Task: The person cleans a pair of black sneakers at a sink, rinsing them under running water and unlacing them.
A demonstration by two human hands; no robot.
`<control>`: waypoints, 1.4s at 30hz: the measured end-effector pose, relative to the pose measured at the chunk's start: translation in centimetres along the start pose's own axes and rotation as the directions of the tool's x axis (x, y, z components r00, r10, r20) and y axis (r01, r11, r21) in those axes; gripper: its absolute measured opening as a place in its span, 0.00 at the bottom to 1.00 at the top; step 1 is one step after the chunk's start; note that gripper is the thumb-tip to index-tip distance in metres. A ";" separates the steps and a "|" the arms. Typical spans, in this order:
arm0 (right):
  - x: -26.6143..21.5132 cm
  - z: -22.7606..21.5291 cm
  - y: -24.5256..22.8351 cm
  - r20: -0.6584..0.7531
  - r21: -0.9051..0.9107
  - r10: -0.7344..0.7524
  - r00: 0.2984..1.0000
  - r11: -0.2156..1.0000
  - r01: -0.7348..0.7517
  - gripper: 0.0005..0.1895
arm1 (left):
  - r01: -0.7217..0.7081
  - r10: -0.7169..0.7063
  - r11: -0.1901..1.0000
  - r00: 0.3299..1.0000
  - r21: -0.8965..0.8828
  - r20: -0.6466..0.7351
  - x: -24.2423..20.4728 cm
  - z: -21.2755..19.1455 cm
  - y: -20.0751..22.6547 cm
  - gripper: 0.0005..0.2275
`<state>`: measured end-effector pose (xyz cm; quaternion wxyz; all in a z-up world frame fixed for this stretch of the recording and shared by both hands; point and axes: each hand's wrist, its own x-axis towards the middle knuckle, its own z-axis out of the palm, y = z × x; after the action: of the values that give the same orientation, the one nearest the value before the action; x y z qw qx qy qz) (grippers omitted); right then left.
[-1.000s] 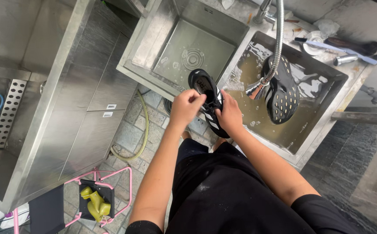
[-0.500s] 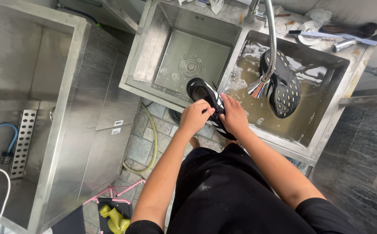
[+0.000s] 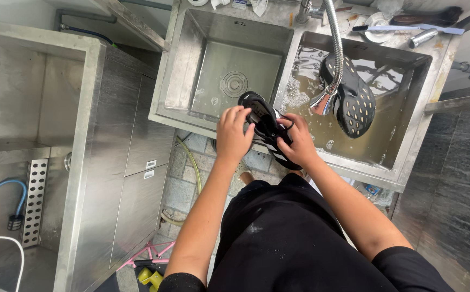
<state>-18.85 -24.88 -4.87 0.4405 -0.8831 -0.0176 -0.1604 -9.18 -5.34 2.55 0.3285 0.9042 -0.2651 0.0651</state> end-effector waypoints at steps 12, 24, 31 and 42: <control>-0.1 0.8 0.7 -0.088 0.010 0.005 0.996 1.000 -0.004 0.19 | -0.064 0.055 0.997 0.979 0.035 0.198 -3.3 5.0 1.8 0.06; -0.2 0.0 0.3 -0.035 -0.058 -0.118 0.992 0.992 0.115 0.19 | 0.543 -0.112 0.688 0.735 -0.481 0.669 -0.8 5.4 0.0 0.08; 0.2 -0.6 -0.5 -0.049 -0.027 -0.167 0.985 0.986 0.166 0.13 | 0.617 -0.184 0.701 0.641 -0.357 0.745 -0.5 3.3 0.7 0.10; -1.6 1.9 3.2 -0.260 0.382 0.315 0.913 0.902 -0.202 0.03 | 0.349 -0.172 0.917 0.782 -0.193 0.598 -1.1 4.3 0.4 0.12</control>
<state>-19.36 -25.16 -8.88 0.6039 -0.7485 0.1439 -0.2331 -10.59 -7.78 -0.92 0.3703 0.8509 -0.2284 -0.2946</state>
